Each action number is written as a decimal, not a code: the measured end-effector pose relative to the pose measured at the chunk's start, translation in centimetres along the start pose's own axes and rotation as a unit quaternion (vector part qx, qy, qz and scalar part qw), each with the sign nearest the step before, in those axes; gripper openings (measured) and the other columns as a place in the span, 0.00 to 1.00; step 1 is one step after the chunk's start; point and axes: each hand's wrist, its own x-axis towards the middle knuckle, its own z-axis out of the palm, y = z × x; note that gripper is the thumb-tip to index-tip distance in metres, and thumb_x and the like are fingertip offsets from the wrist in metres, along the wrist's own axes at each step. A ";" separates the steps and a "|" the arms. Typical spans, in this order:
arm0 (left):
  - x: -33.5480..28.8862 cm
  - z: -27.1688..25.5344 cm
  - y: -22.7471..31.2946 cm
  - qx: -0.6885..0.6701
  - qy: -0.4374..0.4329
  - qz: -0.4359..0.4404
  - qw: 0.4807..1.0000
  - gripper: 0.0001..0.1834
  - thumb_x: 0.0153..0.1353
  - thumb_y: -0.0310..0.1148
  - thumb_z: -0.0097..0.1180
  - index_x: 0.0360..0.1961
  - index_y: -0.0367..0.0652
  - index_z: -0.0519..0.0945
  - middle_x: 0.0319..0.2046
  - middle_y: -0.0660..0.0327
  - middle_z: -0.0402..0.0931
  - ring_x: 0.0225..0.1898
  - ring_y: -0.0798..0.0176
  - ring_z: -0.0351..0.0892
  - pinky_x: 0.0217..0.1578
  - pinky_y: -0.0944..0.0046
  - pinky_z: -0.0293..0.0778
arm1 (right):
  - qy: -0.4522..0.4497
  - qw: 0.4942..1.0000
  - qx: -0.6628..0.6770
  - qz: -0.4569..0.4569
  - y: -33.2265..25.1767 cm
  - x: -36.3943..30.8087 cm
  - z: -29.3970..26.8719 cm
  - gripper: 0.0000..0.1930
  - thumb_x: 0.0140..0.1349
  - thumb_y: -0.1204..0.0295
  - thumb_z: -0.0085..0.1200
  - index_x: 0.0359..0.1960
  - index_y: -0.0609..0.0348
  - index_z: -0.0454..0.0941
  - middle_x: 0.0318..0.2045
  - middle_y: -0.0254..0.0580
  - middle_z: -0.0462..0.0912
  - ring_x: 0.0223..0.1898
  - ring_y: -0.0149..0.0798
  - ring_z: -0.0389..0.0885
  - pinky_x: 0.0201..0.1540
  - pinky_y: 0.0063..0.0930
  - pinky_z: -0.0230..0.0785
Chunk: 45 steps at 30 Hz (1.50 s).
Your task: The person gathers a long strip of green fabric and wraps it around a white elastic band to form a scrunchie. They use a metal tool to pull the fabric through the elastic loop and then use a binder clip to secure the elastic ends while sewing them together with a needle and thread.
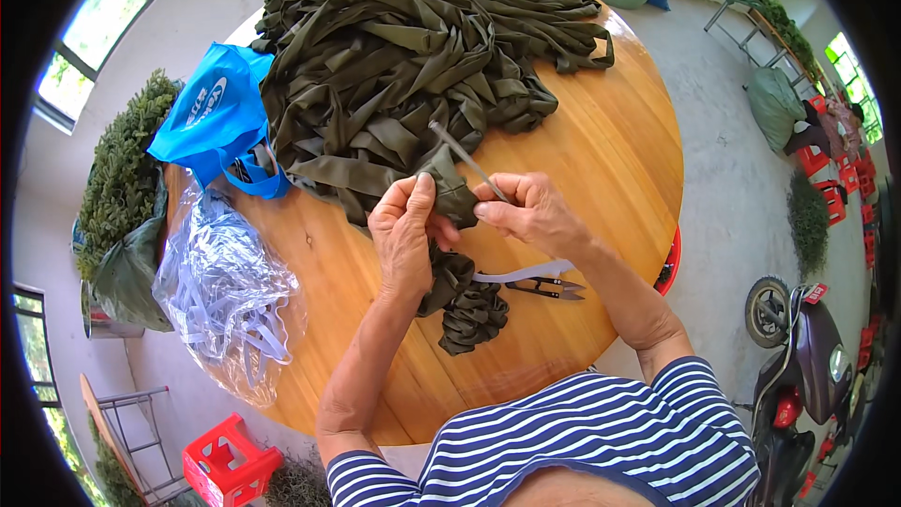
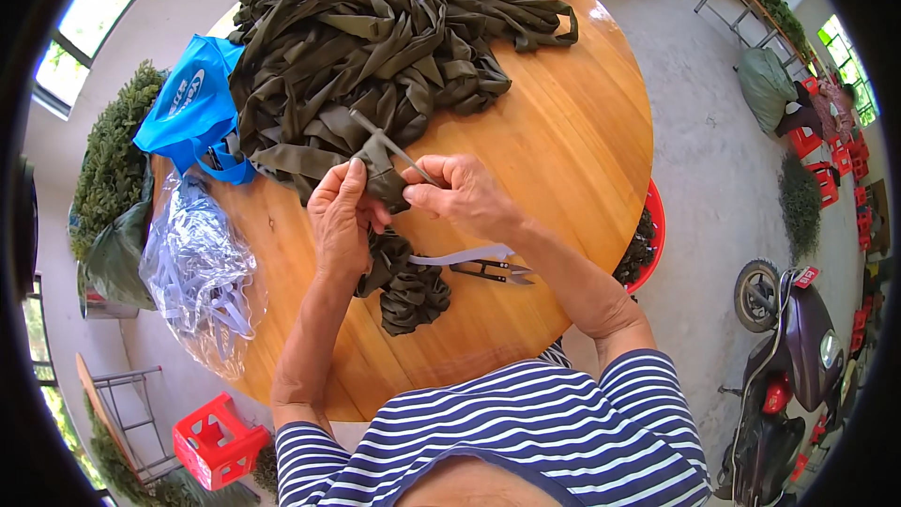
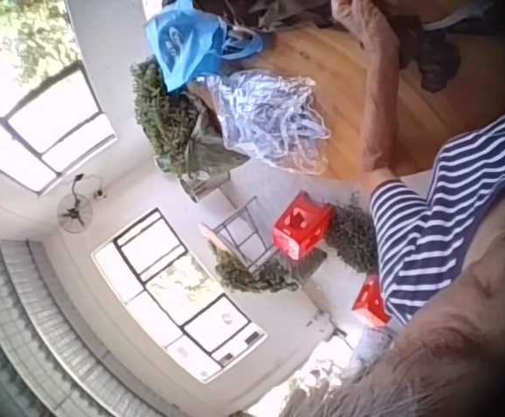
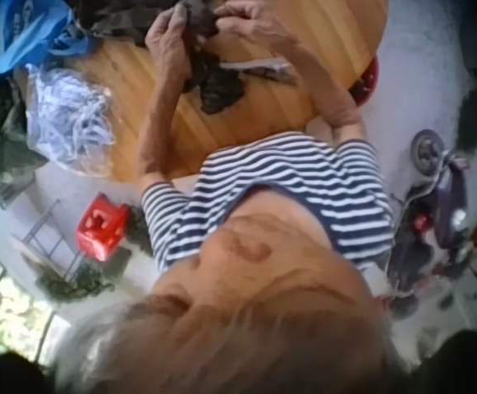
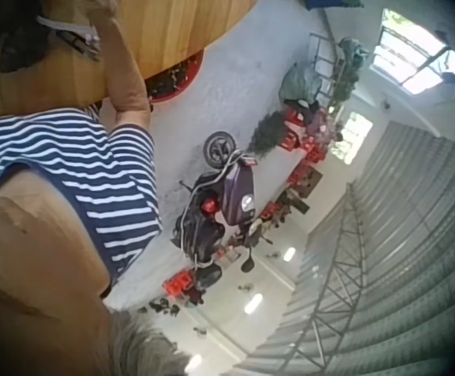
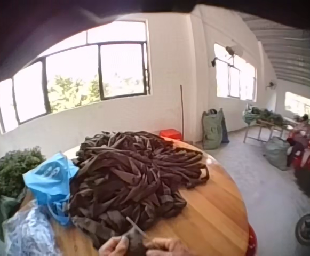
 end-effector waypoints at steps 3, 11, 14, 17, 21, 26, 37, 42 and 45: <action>0.2 -0.3 -0.4 -0.098 -0.051 -0.044 0.993 0.12 0.62 0.38 0.48 0.31 0.39 0.72 0.18 0.62 0.73 0.12 0.70 0.71 0.09 0.76 0.62 | -0.086 0.972 0.183 0.121 -0.7 0.0 -1.0 0.11 0.56 0.71 0.54 0.38 0.62 0.72 0.17 0.27 0.67 0.13 0.18 0.59 0.13 0.13 0.47; 0.1 0.2 -0.1 -0.068 -0.020 -0.007 0.997 0.12 0.62 0.39 0.49 0.30 0.40 0.71 0.18 0.62 0.73 0.12 0.71 0.70 0.09 0.76 0.62 | 0.029 0.994 0.095 0.044 -1.1 -0.1 0.0 0.14 0.52 0.68 0.59 0.35 0.62 0.71 0.16 0.26 0.67 0.14 0.18 0.59 0.15 0.15 0.49; -0.2 0.3 -0.3 -0.038 -0.005 0.016 0.999 0.12 0.62 0.39 0.50 0.29 0.40 0.70 0.18 0.62 0.73 0.12 0.71 0.70 0.10 0.76 0.63 | 0.091 0.992 -0.062 -0.069 -0.8 -0.5 0.8 0.14 0.50 0.69 0.62 0.33 0.61 0.72 0.15 0.23 0.65 0.15 0.17 0.58 0.16 0.14 0.50; -0.4 0.4 -0.4 -0.026 -0.007 0.024 0.999 0.12 0.62 0.38 0.50 0.29 0.39 0.70 0.18 0.63 0.73 0.12 0.72 0.70 0.10 0.76 0.62 | 0.099 0.982 -0.141 -0.081 -0.9 -0.9 1.3 0.12 0.50 0.71 0.62 0.30 0.62 0.73 0.14 0.22 0.64 0.16 0.16 0.58 0.19 0.13 0.50; -0.3 0.4 -0.1 -0.037 -0.021 0.000 0.999 0.12 0.62 0.38 0.48 0.29 0.40 0.69 0.17 0.63 0.73 0.11 0.72 0.69 0.09 0.76 0.62 | 0.054 0.998 -0.035 0.002 -1.5 -0.8 0.9 0.10 0.54 0.69 0.58 0.30 0.63 0.73 0.14 0.25 0.65 0.15 0.17 0.59 0.16 0.15 0.50; -0.1 0.1 -0.2 -0.124 -0.068 -0.056 0.988 0.11 0.63 0.37 0.47 0.28 0.41 0.69 0.17 0.62 0.73 0.10 0.71 0.68 0.08 0.76 0.61 | -0.042 0.971 0.216 0.094 -1.3 -0.7 -0.2 0.10 0.56 0.69 0.56 0.33 0.61 0.72 0.14 0.26 0.64 0.11 0.18 0.56 0.11 0.15 0.45; -1.0 1.2 -0.1 0.040 -0.058 0.047 0.996 0.08 0.62 0.31 0.47 0.35 0.36 0.71 0.20 0.64 0.74 0.12 0.75 0.68 0.12 0.77 0.63 | 0.095 0.991 0.096 0.010 -1.4 -0.2 0.0 0.14 0.52 0.67 0.61 0.35 0.60 0.73 0.15 0.24 0.68 0.11 0.16 0.57 0.12 0.13 0.46; -2.0 1.6 -0.4 0.134 -0.080 0.057 0.986 0.07 0.62 0.29 0.48 0.36 0.36 0.71 0.20 0.65 0.74 0.15 0.77 0.70 0.15 0.78 0.64 | 0.081 0.994 0.072 0.009 -1.5 -0.2 -0.3 0.11 0.52 0.69 0.60 0.32 0.62 0.74 0.14 0.23 0.68 0.12 0.15 0.58 0.12 0.12 0.48; -1.8 1.7 -0.3 0.102 -0.089 0.033 0.990 0.07 0.62 0.30 0.47 0.37 0.37 0.71 0.20 0.64 0.74 0.15 0.75 0.71 0.15 0.77 0.65 | 0.060 0.990 0.130 0.020 -1.0 -0.2 -0.8 0.09 0.54 0.70 0.58 0.31 0.62 0.74 0.14 0.24 0.67 0.11 0.16 0.57 0.11 0.13 0.46</action>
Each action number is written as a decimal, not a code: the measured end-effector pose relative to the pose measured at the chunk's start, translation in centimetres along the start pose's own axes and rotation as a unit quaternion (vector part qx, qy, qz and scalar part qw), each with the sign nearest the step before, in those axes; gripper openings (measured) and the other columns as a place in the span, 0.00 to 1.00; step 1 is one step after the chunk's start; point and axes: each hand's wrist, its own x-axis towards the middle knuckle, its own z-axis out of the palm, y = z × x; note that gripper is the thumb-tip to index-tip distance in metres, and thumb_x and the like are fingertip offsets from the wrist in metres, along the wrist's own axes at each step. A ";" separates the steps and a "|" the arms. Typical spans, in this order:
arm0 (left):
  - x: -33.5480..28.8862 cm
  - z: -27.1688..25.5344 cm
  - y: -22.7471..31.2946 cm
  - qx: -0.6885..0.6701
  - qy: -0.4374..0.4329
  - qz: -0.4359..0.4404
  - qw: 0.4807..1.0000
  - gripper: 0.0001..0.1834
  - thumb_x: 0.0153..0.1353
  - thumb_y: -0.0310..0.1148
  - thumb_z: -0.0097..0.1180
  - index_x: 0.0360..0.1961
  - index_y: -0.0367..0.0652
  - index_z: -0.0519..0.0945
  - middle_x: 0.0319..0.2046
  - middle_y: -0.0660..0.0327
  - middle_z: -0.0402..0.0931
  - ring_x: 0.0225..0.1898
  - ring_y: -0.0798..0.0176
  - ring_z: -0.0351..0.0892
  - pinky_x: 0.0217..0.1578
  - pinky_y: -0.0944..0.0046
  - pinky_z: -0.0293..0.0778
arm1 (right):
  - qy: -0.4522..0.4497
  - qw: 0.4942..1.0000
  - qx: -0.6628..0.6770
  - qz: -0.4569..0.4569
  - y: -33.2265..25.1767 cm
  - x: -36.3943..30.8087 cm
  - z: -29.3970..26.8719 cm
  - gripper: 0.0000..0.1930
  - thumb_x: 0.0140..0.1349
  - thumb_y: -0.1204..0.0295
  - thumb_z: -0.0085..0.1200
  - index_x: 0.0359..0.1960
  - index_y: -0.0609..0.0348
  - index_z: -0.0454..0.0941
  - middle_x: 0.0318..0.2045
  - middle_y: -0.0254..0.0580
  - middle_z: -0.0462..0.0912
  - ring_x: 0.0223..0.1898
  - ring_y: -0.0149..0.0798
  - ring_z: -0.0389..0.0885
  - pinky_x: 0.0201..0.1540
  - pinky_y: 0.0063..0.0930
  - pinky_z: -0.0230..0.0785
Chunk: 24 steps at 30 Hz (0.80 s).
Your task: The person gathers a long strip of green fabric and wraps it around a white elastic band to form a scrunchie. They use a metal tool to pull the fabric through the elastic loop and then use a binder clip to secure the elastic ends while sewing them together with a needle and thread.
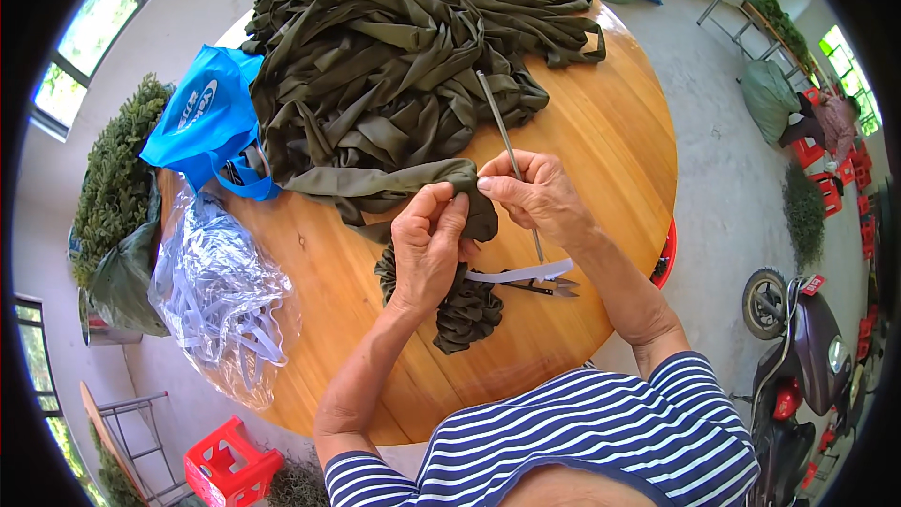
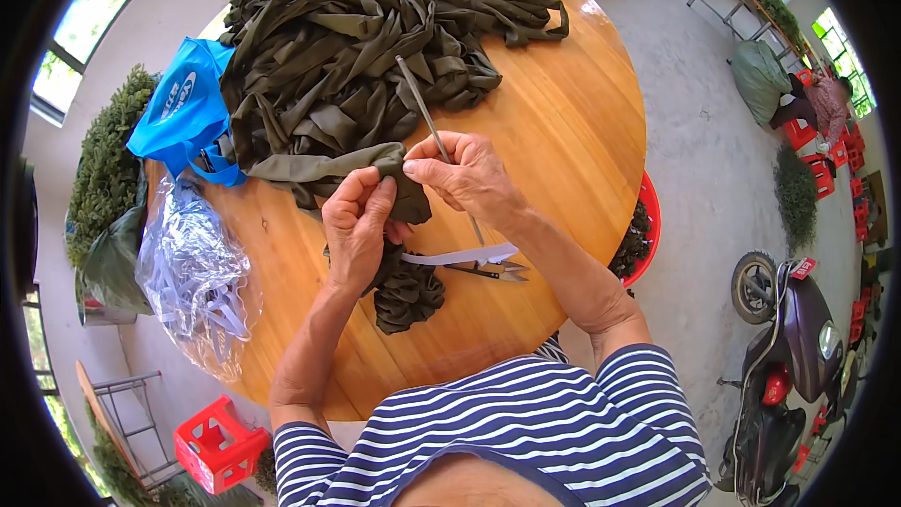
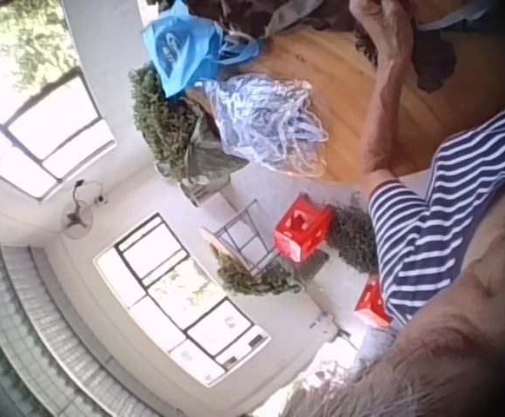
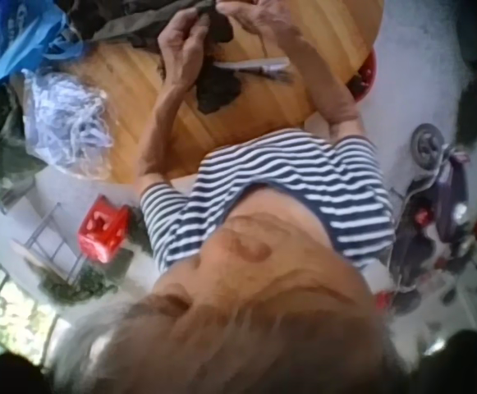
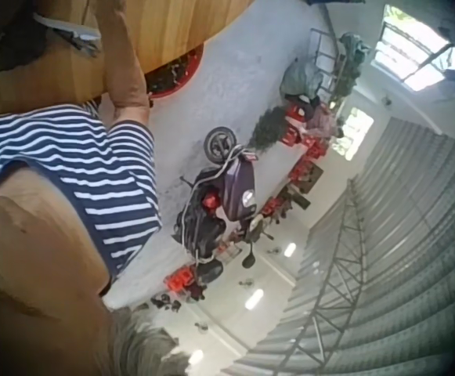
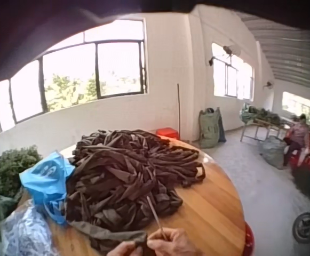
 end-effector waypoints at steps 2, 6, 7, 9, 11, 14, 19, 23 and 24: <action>0.2 -0.3 0.3 -0.038 -0.015 -0.037 0.998 0.07 0.63 0.31 0.46 0.36 0.38 0.71 0.21 0.64 0.74 0.15 0.73 0.72 0.14 0.76 0.66 | -0.026 0.996 0.083 0.016 0.4 0.1 -0.3 0.07 0.55 0.71 0.57 0.31 0.61 0.75 0.14 0.24 0.67 0.10 0.16 0.56 0.10 0.13 0.45; 0.4 -0.7 0.3 -0.138 -0.043 -0.100 0.984 0.08 0.63 0.33 0.45 0.35 0.39 0.71 0.21 0.62 0.75 0.13 0.69 0.73 0.12 0.74 0.68 | -0.037 0.987 0.142 0.061 0.8 0.4 -0.6 0.07 0.55 0.71 0.56 0.30 0.61 0.75 0.13 0.25 0.66 0.09 0.16 0.55 0.08 0.13 0.44; 0.4 -0.7 0.3 -0.150 -0.043 -0.102 0.983 0.08 0.63 0.33 0.45 0.34 0.39 0.70 0.21 0.61 0.75 0.13 0.69 0.73 0.12 0.74 0.68 | -0.042 0.986 0.144 0.066 0.8 0.5 -0.6 0.07 0.55 0.71 0.56 0.31 0.61 0.75 0.13 0.25 0.66 0.09 0.16 0.56 0.08 0.13 0.44; 0.4 -0.6 0.2 -0.174 -0.040 -0.104 0.978 0.08 0.63 0.33 0.46 0.33 0.39 0.70 0.21 0.61 0.74 0.13 0.68 0.73 0.11 0.74 0.67 | -0.033 0.992 0.112 0.055 0.7 0.5 -0.5 0.08 0.55 0.70 0.57 0.31 0.61 0.75 0.13 0.25 0.67 0.09 0.16 0.56 0.09 0.13 0.45; 0.7 -1.0 0.1 -0.187 -0.012 -0.082 0.979 0.07 0.63 0.33 0.46 0.33 0.40 0.70 0.21 0.60 0.75 0.13 0.68 0.73 0.11 0.74 0.67 | -0.008 0.999 0.041 0.024 0.4 0.2 0.1 0.09 0.54 0.68 0.59 0.31 0.61 0.75 0.14 0.24 0.68 0.10 0.17 0.58 0.11 0.13 0.48; 1.5 -2.2 0.7 -0.206 0.049 -0.039 0.977 0.08 0.63 0.34 0.46 0.31 0.40 0.69 0.21 0.59 0.76 0.13 0.67 0.74 0.09 0.73 0.68 | 0.050 0.988 -0.127 -0.072 0.3 -0.1 0.7 0.12 0.51 0.66 0.62 0.29 0.61 0.74 0.14 0.24 0.68 0.13 0.17 0.60 0.15 0.14 0.52; 1.4 -2.2 1.5 -0.245 0.062 -0.009 0.967 0.08 0.62 0.33 0.48 0.32 0.40 0.68 0.22 0.57 0.76 0.14 0.66 0.76 0.09 0.73 0.68 | 0.063 0.962 -0.238 -0.116 0.7 -1.4 2.6 0.13 0.47 0.67 0.65 0.28 0.60 0.74 0.14 0.23 0.65 0.16 0.17 0.60 0.18 0.16 0.52; 0.5 -1.6 2.2 -0.209 0.065 -0.008 0.976 0.09 0.62 0.34 0.49 0.32 0.39 0.68 0.21 0.57 0.76 0.14 0.67 0.75 0.09 0.74 0.68 | 0.026 0.952 -0.235 -0.193 1.8 -0.5 2.0 0.10 0.50 0.69 0.62 0.26 0.61 0.74 0.13 0.22 0.61 0.17 0.17 0.56 0.18 0.16 0.48; 0.6 -1.9 2.3 -0.186 0.070 -0.002 0.980 0.09 0.62 0.34 0.49 0.32 0.39 0.68 0.21 0.58 0.76 0.13 0.67 0.75 0.09 0.74 0.67 | -0.003 0.952 -0.222 -0.210 1.8 -0.3 1.7 0.10 0.52 0.68 0.61 0.25 0.61 0.74 0.13 0.23 0.61 0.17 0.18 0.57 0.18 0.17 0.49</action>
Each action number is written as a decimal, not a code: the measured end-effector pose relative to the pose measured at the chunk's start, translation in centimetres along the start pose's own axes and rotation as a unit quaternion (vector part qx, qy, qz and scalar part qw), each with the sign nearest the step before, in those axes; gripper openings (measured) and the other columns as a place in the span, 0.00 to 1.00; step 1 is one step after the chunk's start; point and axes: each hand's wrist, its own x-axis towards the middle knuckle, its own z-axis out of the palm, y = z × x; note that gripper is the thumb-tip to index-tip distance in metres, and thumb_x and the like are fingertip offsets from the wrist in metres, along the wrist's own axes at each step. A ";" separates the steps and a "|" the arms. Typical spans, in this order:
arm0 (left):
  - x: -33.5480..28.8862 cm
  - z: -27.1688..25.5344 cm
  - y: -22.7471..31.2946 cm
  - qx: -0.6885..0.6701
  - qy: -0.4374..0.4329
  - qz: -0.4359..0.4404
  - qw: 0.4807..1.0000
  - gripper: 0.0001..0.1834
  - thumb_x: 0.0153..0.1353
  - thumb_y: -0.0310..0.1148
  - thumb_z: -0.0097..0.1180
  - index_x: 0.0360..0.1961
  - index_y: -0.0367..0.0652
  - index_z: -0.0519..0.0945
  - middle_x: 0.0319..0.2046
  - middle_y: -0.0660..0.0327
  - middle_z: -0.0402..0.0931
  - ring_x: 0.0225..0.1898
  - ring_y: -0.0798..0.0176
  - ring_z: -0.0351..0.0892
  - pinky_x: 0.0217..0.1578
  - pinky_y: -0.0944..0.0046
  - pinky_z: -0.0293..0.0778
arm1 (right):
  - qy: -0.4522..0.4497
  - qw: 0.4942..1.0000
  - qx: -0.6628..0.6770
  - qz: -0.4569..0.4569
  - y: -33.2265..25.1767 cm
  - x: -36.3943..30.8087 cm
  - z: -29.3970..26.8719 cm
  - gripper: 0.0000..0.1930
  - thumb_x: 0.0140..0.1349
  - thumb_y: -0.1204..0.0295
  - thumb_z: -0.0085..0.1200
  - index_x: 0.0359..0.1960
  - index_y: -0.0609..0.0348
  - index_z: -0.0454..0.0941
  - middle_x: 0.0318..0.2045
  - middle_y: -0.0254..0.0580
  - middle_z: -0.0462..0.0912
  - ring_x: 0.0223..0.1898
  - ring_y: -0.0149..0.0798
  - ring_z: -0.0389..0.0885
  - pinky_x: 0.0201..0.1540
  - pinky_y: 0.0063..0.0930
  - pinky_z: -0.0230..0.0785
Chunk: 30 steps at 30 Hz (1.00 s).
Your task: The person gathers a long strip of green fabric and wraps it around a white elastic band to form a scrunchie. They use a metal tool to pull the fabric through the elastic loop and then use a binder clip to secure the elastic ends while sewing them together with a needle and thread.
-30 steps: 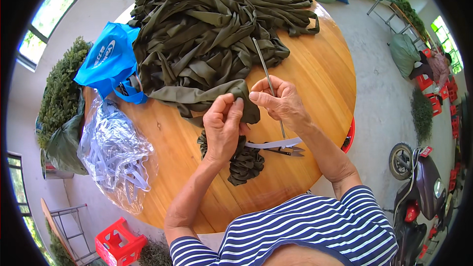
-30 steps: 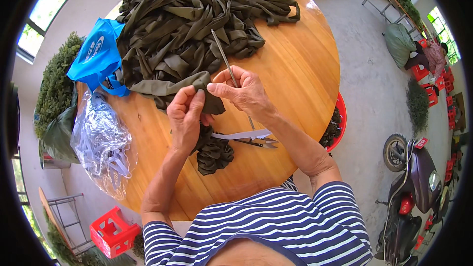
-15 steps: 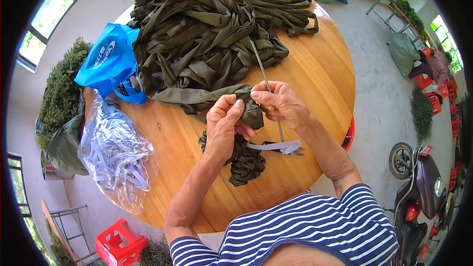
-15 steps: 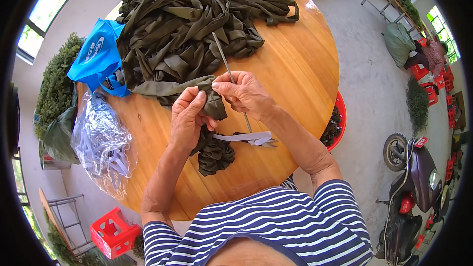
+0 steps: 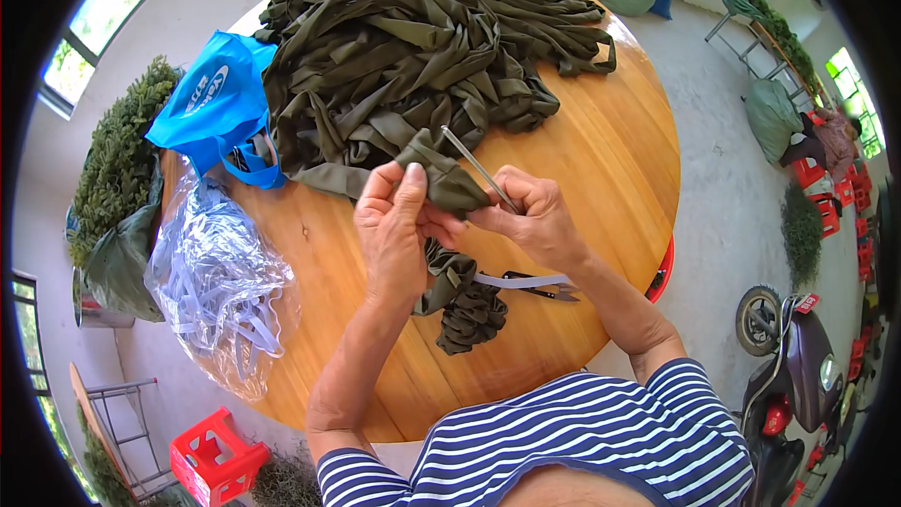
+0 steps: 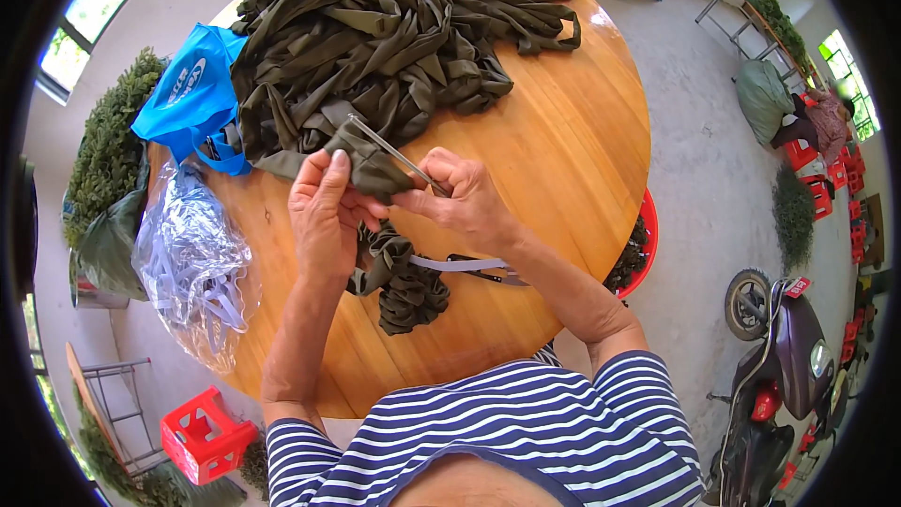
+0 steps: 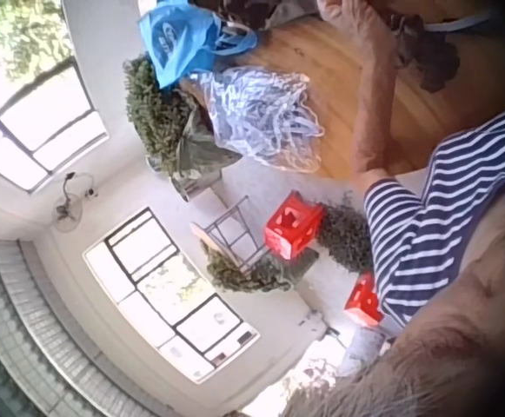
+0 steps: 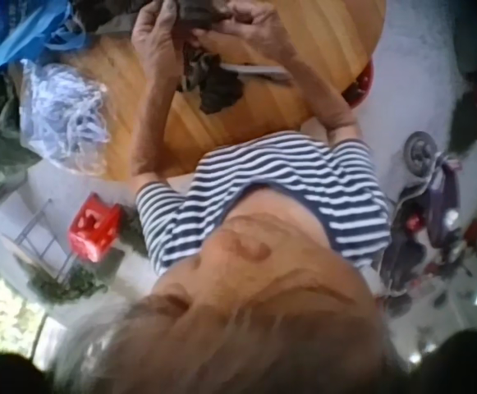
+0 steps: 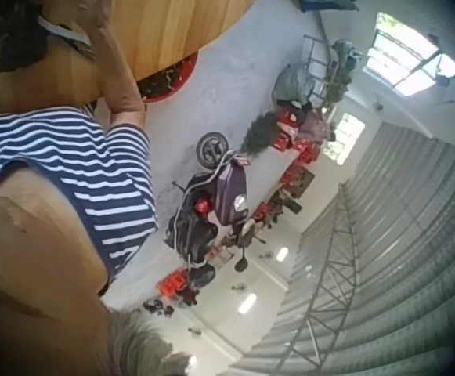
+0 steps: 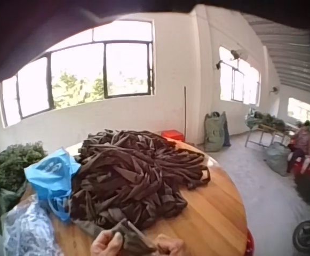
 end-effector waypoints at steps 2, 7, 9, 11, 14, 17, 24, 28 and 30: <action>0.7 -0.8 0.5 0.046 0.008 0.018 0.999 0.09 0.62 0.35 0.48 0.33 0.39 0.68 0.21 0.58 0.76 0.13 0.68 0.74 0.09 0.75 0.66 | -0.065 0.988 0.100 0.096 -1.0 0.1 -1.0 0.10 0.55 0.67 0.58 0.24 0.61 0.74 0.15 0.23 0.61 0.18 0.19 0.57 0.19 0.17 0.50; 0.6 -0.6 0.3 -0.003 -0.005 -0.029 1.000 0.10 0.60 0.33 0.50 0.40 0.38 0.69 0.23 0.60 0.75 0.14 0.70 0.73 0.11 0.76 0.66 | -0.104 0.963 0.140 0.206 -1.9 -0.1 -1.6 0.12 0.59 0.65 0.54 0.25 0.61 0.75 0.20 0.24 0.66 0.21 0.19 0.59 0.22 0.16 0.52; 0.6 0.0 0.4 0.024 -0.017 -0.030 0.999 0.17 0.58 0.30 0.52 0.47 0.37 0.66 0.26 0.59 0.76 0.16 0.70 0.73 0.12 0.76 0.66 | -0.088 0.968 0.137 0.190 -2.2 -0.1 -1.3 0.11 0.59 0.65 0.54 0.26 0.62 0.75 0.22 0.24 0.69 0.20 0.18 0.59 0.21 0.15 0.53; 0.5 -0.1 0.5 0.071 -0.069 -0.027 0.995 0.33 0.51 0.23 0.56 0.58 0.35 0.57 0.30 0.58 0.75 0.20 0.70 0.74 0.14 0.77 0.67 | -0.069 0.972 0.139 0.178 -2.2 0.0 -1.1 0.11 0.58 0.66 0.55 0.28 0.63 0.74 0.22 0.25 0.71 0.19 0.17 0.61 0.20 0.14 0.54; 0.4 0.0 0.3 0.069 -0.091 -0.035 0.993 0.36 0.50 0.21 0.56 0.59 0.35 0.55 0.30 0.59 0.75 0.22 0.71 0.74 0.16 0.77 0.67 | 0.004 0.987 0.100 0.125 -1.5 -0.1 -0.5 0.11 0.57 0.67 0.56 0.30 0.63 0.74 0.20 0.26 0.72 0.20 0.16 0.64 0.20 0.12 0.55; 0.3 0.4 0.1 0.116 -0.110 -0.031 0.987 0.39 0.49 0.18 0.55 0.61 0.37 0.52 0.31 0.60 0.74 0.25 0.72 0.74 0.17 0.78 0.68 | 0.011 0.993 0.064 0.100 -1.0 -0.2 -0.6 0.10 0.56 0.69 0.57 0.32 0.64 0.74 0.22 0.28 0.74 0.22 0.17 0.68 0.22 0.11 0.59; 0.1 0.1 0.0 0.101 -0.096 -0.027 0.990 0.42 0.47 0.17 0.54 0.63 0.42 0.50 0.32 0.60 0.75 0.25 0.71 0.75 0.19 0.76 0.70 | 0.003 0.986 0.086 0.141 -0.2 0.3 -0.8 0.11 0.58 0.68 0.53 0.33 0.65 0.73 0.20 0.28 0.72 0.22 0.18 0.66 0.23 0.15 0.59; 1.3 -1.2 1.1 0.103 -0.044 0.005 0.994 0.42 0.47 0.17 0.54 0.63 0.42 0.49 0.31 0.60 0.75 0.23 0.70 0.75 0.18 0.74 0.71 | -0.081 0.987 0.032 0.136 -2.1 0.0 -0.8 0.12 0.63 0.68 0.45 0.40 0.65 0.73 0.20 0.29 0.69 0.23 0.22 0.67 0.26 0.18 0.62; 1.7 -1.5 1.4 0.114 -0.034 0.052 0.992 0.42 0.47 0.16 0.53 0.63 0.41 0.48 0.32 0.60 0.75 0.22 0.71 0.74 0.18 0.75 0.71 | -0.110 0.989 -0.033 0.088 -3.0 -0.6 -0.8 0.13 0.64 0.69 0.41 0.45 0.64 0.72 0.21 0.29 0.68 0.23 0.24 0.67 0.26 0.19 0.62</action>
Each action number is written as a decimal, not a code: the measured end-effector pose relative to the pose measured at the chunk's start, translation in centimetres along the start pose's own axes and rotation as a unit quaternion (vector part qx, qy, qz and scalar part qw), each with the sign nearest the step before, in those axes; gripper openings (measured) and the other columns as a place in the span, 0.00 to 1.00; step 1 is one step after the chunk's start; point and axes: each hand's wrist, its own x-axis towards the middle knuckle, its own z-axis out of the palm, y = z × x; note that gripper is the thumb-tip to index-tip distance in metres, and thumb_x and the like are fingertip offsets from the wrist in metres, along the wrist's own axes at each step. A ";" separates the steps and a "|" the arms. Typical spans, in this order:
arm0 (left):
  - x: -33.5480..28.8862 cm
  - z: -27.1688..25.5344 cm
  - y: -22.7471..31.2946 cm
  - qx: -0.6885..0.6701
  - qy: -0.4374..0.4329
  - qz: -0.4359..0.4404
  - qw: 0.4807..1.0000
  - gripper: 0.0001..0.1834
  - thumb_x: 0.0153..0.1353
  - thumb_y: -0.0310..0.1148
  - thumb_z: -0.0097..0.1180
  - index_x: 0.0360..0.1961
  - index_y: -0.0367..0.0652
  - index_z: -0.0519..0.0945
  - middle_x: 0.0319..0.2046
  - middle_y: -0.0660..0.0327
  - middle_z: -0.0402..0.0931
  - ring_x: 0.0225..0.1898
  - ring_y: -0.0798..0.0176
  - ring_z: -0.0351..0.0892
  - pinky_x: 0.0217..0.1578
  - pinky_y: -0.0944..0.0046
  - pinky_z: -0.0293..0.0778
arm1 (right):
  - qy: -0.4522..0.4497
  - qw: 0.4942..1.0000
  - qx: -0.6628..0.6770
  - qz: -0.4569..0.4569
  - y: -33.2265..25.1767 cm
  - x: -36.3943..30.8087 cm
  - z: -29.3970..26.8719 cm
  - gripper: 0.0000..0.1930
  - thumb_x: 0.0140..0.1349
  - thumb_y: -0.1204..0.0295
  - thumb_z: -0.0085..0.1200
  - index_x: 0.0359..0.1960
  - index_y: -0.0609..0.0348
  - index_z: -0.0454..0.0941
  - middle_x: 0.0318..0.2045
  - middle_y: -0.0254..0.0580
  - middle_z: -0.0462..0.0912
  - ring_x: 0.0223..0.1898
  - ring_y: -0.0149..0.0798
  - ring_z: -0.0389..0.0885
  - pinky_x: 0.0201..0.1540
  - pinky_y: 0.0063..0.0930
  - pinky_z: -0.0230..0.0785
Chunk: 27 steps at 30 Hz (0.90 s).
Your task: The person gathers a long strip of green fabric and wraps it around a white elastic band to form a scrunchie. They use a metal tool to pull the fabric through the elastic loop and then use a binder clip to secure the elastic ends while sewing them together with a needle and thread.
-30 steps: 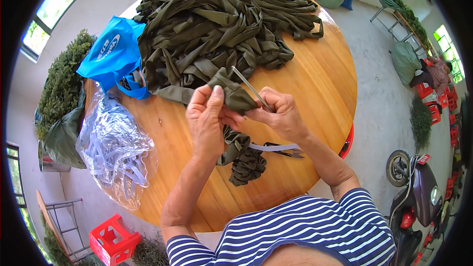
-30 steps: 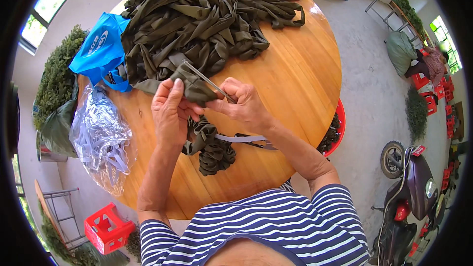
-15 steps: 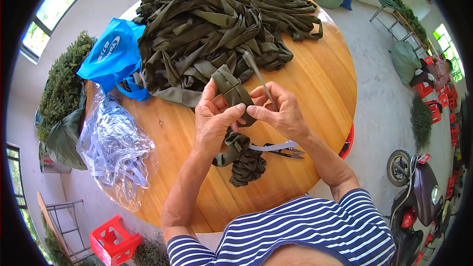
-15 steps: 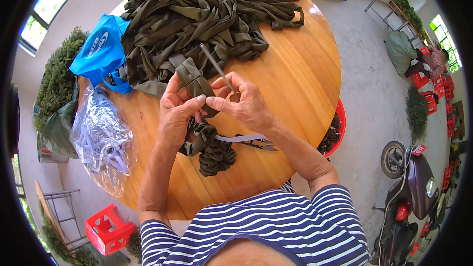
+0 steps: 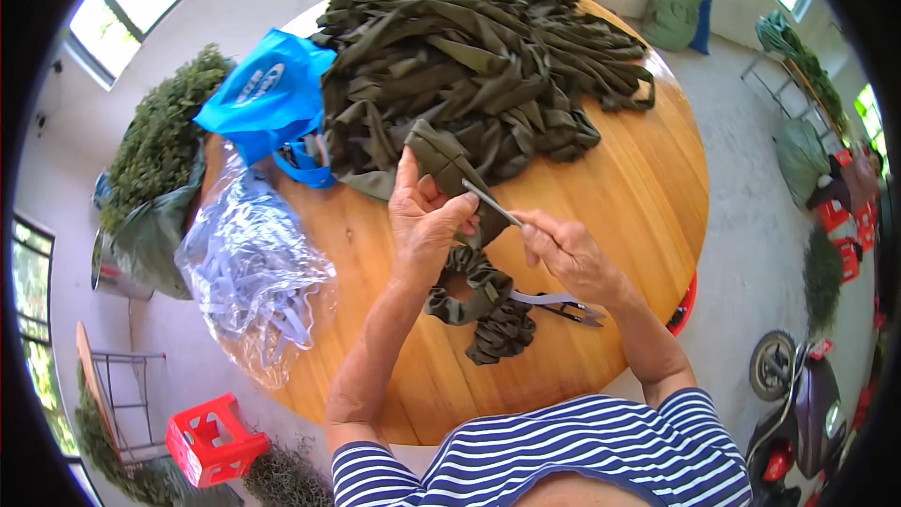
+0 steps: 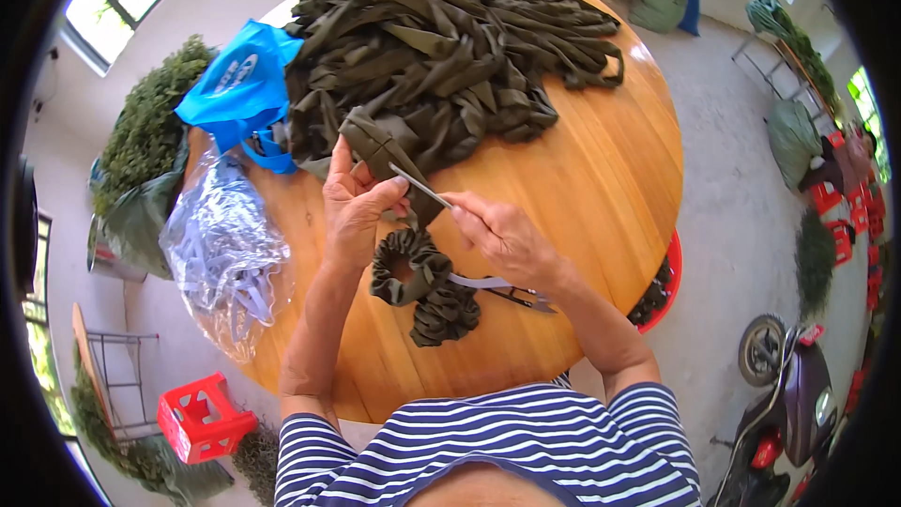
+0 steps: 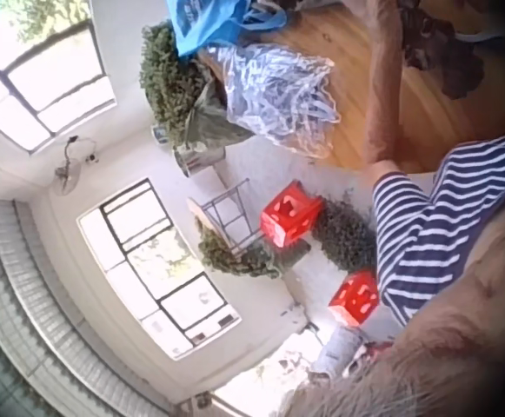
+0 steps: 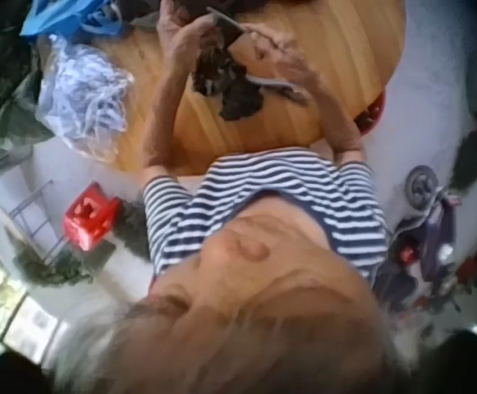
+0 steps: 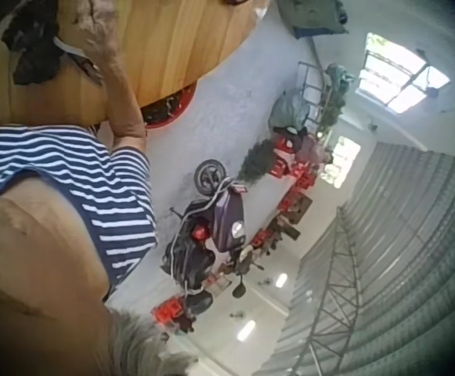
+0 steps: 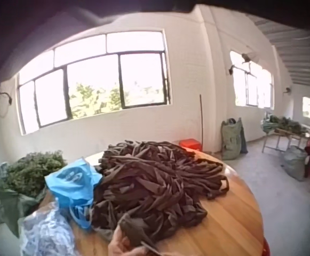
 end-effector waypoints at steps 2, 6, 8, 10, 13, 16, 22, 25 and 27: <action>0.1 0.2 0.4 0.011 0.018 0.030 0.999 0.41 0.48 0.16 0.52 0.63 0.40 0.48 0.32 0.60 0.75 0.22 0.72 0.74 0.19 0.75 0.71 | 0.011 1.000 0.010 -0.017 1.0 0.3 0.4 0.15 0.64 0.71 0.40 0.51 0.62 0.69 0.20 0.31 0.67 0.22 0.25 0.67 0.26 0.19 0.63; -0.1 0.1 -0.4 0.015 0.008 0.035 0.999 0.43 0.48 0.17 0.52 0.64 0.40 0.46 0.31 0.61 0.74 0.23 0.73 0.74 0.20 0.76 0.71 | 0.009 1.000 0.020 0.022 1.3 0.5 0.3 0.17 0.64 0.71 0.41 0.54 0.60 0.67 0.18 0.31 0.67 0.20 0.23 0.66 0.26 0.19 0.62; -0.3 0.4 -0.8 0.029 -0.026 0.027 0.999 0.41 0.48 0.17 0.53 0.62 0.39 0.48 0.30 0.62 0.74 0.24 0.73 0.74 0.20 0.76 0.71 | 0.015 0.999 0.017 0.035 1.6 0.5 0.1 0.18 0.64 0.71 0.41 0.56 0.59 0.65 0.16 0.30 0.66 0.20 0.22 0.66 0.26 0.18 0.62; -0.4 0.5 -1.2 0.033 -0.046 0.002 0.998 0.38 0.47 0.18 0.54 0.60 0.39 0.52 0.30 0.62 0.74 0.24 0.73 0.75 0.20 0.76 0.71 | 0.019 0.999 0.017 0.043 1.4 0.5 0.0 0.19 0.64 0.71 0.41 0.57 0.58 0.64 0.14 0.28 0.65 0.19 0.21 0.65 0.25 0.18 0.61; -0.1 0.1 -1.1 -0.007 -0.049 -0.066 0.997 0.31 0.47 0.18 0.57 0.53 0.40 0.60 0.30 0.60 0.75 0.23 0.71 0.76 0.18 0.75 0.71 | 0.023 0.996 0.071 0.054 0.9 0.5 0.2 0.21 0.64 0.69 0.42 0.59 0.56 0.61 0.12 0.27 0.66 0.17 0.19 0.64 0.23 0.13 0.57; 0.3 -0.3 0.0 -0.026 -0.064 -0.117 0.991 0.32 0.46 0.19 0.59 0.53 0.40 0.60 0.30 0.59 0.75 0.21 0.70 0.76 0.17 0.74 0.71 | -0.009 0.995 0.086 0.045 1.2 0.5 0.1 0.21 0.63 0.70 0.42 0.59 0.56 0.62 0.14 0.27 0.67 0.19 0.20 0.65 0.25 0.17 0.60; 0.3 -0.6 -0.4 -0.023 -0.109 -0.128 0.985 0.39 0.45 0.19 0.60 0.59 0.40 0.56 0.24 0.61 0.73 0.18 0.69 0.74 0.16 0.73 0.70 | -0.043 0.983 0.143 0.103 -0.3 0.3 -0.6 0.21 0.63 0.71 0.43 0.59 0.55 0.61 0.14 0.26 0.67 0.17 0.19 0.64 0.22 0.14 0.58; -0.6 0.5 -1.1 -0.001 -0.183 -0.196 0.963 0.38 0.46 0.20 0.60 0.60 0.41 0.57 0.26 0.62 0.74 0.17 0.71 0.73 0.16 0.73 0.69 | -0.026 0.972 0.215 0.087 0.4 0.5 0.0 0.21 0.63 0.70 0.44 0.59 0.55 0.62 0.15 0.25 0.68 0.17 0.18 0.64 0.21 0.12 0.57; -0.7 0.8 -0.8 0.034 -0.204 -0.198 0.958 0.37 0.47 0.20 0.59 0.59 0.42 0.59 0.26 0.63 0.74 0.18 0.72 0.72 0.17 0.74 0.69 | -0.004 0.975 0.205 0.083 0.5 0.6 -0.2 0.21 0.64 0.69 0.44 0.59 0.55 0.62 0.15 0.26 0.69 0.16 0.17 0.63 0.20 0.12 0.56</action>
